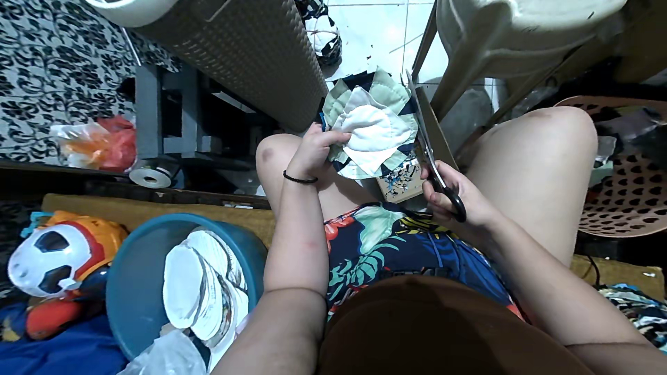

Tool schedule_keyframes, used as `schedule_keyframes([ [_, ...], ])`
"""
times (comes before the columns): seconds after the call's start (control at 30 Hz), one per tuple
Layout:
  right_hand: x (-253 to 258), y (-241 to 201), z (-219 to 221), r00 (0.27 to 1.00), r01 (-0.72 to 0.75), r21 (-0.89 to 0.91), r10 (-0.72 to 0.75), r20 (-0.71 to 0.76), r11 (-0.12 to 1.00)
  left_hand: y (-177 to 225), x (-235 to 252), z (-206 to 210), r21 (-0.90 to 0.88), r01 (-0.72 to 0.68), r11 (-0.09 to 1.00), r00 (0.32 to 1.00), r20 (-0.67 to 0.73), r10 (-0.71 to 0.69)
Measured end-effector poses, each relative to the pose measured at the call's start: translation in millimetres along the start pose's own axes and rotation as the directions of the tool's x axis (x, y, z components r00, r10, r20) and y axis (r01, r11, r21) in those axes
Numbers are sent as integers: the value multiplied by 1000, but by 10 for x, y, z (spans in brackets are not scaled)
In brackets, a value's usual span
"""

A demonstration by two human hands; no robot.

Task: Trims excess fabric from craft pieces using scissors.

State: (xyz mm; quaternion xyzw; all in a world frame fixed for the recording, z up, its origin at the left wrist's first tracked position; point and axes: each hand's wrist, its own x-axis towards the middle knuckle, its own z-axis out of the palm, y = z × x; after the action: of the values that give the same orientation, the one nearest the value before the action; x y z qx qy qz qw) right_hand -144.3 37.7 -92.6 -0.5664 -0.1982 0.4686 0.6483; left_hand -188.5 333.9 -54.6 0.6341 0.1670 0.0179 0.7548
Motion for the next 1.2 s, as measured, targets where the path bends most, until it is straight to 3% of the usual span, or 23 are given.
schedule_keyframes([
  [0.5,7,26,-65,999,35,-21,-34,28,999,17,3,37,67,74,995,997,7,-74],
  [0.87,-52,-24,-132,998,-57,-83,59,21,995,40,-13,-62,97,74,993,997,21,-76],
  [1.1,-81,-1,-155,994,-83,-66,87,62,994,32,-5,-110,55,72,996,996,41,-74],
  [1.2,-62,-11,-128,997,-70,-19,71,35,997,18,11,-71,-113,67,991,998,23,-65],
])
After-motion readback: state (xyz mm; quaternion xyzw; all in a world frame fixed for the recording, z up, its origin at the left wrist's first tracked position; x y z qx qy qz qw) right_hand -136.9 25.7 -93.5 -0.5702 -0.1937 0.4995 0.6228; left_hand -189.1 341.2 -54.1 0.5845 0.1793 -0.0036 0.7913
